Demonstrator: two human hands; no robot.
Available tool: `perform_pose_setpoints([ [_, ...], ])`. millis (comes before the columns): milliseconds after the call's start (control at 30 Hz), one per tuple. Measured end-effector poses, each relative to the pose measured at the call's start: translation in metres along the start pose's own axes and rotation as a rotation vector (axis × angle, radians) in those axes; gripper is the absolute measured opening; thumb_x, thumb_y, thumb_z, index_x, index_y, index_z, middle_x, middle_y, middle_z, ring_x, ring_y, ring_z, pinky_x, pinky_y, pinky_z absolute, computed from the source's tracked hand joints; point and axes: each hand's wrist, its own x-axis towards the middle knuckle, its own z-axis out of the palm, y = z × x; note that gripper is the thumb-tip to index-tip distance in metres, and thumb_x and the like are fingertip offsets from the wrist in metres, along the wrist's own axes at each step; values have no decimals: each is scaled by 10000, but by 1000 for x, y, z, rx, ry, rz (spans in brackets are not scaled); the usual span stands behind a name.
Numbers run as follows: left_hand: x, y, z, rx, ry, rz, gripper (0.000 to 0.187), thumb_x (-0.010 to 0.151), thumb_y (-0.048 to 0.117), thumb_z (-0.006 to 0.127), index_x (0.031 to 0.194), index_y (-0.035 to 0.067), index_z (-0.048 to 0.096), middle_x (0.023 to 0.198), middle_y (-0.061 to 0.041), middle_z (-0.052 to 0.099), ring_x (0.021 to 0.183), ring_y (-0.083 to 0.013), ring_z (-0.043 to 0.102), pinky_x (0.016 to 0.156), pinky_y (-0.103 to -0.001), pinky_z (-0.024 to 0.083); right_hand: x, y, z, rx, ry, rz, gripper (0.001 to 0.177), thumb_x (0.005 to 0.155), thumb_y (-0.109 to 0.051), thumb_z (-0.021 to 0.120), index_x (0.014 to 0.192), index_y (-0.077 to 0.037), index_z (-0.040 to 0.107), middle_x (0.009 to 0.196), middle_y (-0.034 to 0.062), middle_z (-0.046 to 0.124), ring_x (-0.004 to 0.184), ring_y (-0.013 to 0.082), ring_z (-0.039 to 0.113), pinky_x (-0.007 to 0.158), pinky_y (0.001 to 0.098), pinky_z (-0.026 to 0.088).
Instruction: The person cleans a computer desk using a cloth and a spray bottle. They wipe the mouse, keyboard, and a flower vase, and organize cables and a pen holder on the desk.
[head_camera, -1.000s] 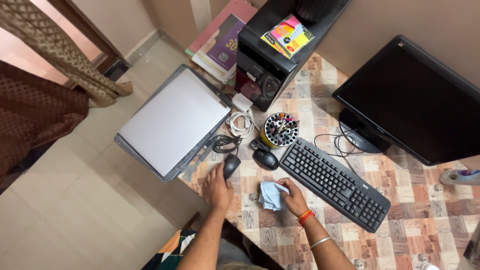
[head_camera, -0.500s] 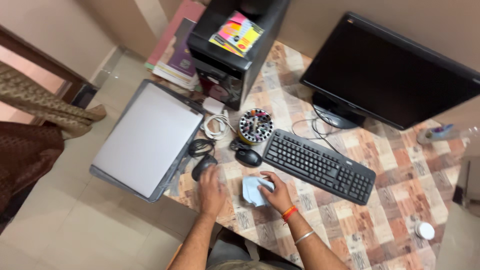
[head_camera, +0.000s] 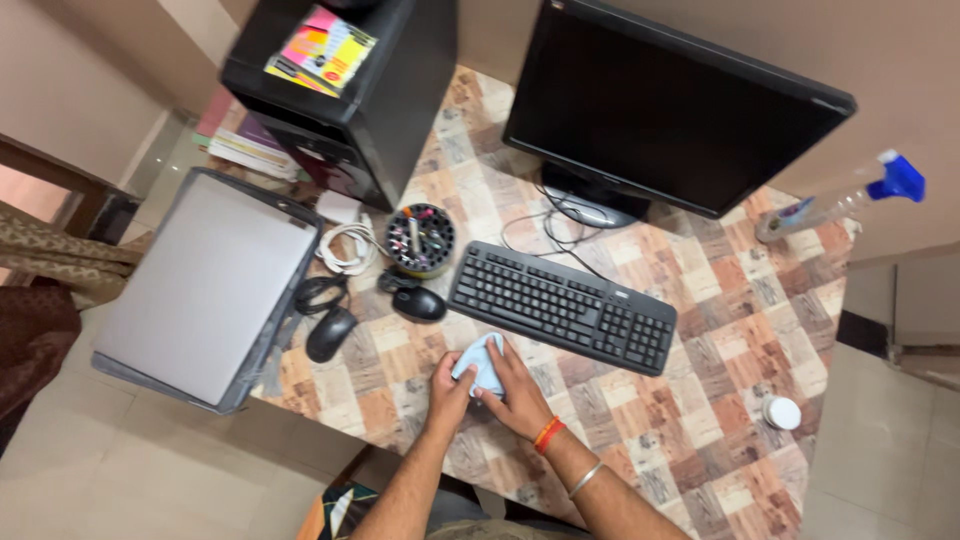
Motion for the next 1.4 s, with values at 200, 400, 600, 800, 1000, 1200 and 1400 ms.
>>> perform_pose_setpoints([
  [200, -2, 25, 42, 430, -181, 342, 251, 921, 132, 736, 1142, 23, 691, 1176, -141, 751, 1041, -224, 699, 934, -356, 557, -26, 53, -34, -48, 187, 75, 669, 768, 105, 529, 1393, -104, 646, 1588, 194, 489, 1457, 374, 493, 1188, 389, 420],
  [400, 33, 61, 59, 1105, 81, 536, 756, 886, 372, 753, 1539, 92, 495, 1658, -223, 327, 1519, -414, 315, 1226, -500, 293, -24, 91, -109, -410, 283, 192, 610, 833, 64, 574, 1401, -149, 640, 1632, 145, 480, 1435, 314, 489, 1198, 398, 409],
  [600, 46, 58, 115, 1269, 176, 322, 1083, 759, 677, 739, 1586, 117, 319, 1664, -193, 223, 1549, -371, 164, 1245, -545, 127, -10, 98, -110, -580, 100, 163, 797, 767, -180, 718, 1472, 11, 400, 1574, 271, 296, 1463, 446, 261, 1164, 608, 195],
  [800, 48, 47, 118, 1368, 191, 310, 1111, 778, 747, 665, 1601, 100, 292, 1677, -200, 195, 1562, -366, 140, 1250, -541, 106, -10, 120, -99, -442, 60, 18, 615, 842, 10, 574, 1449, -89, 559, 1577, 174, 483, 1498, 357, 414, 1248, 490, 297],
  [1000, 50, 50, 121, 1371, 202, 278, 1148, 758, 737, 681, 1604, 82, 265, 1679, -214, 169, 1560, -377, 113, 1246, -536, 85, 23, 128, -91, -437, 51, -80, 611, 824, 61, 549, 1425, -44, 566, 1551, 203, 490, 1474, 356, 426, 1241, 475, 292],
  [1200, 49, 55, 124, 1407, 205, 238, 1143, 768, 724, 683, 1612, 91, 243, 1695, -193, 147, 1574, -355, 92, 1262, -509, 83, -13, 134, -103, -417, -92, -87, 630, 833, 54, 601, 1446, -90, 564, 1556, 168, 494, 1469, 291, 423, 1242, 454, 265],
  [1400, 49, 54, 123, 1412, 194, 224, 1142, 763, 744, 662, 1611, 104, 244, 1688, -182, 145, 1567, -345, 92, 1254, -501, 76, -50, 121, -112, -70, 5, 120, 575, 892, 68, 639, 1405, -191, 630, 1475, 103, 602, 1414, 253, 544, 1211, 393, 410],
])
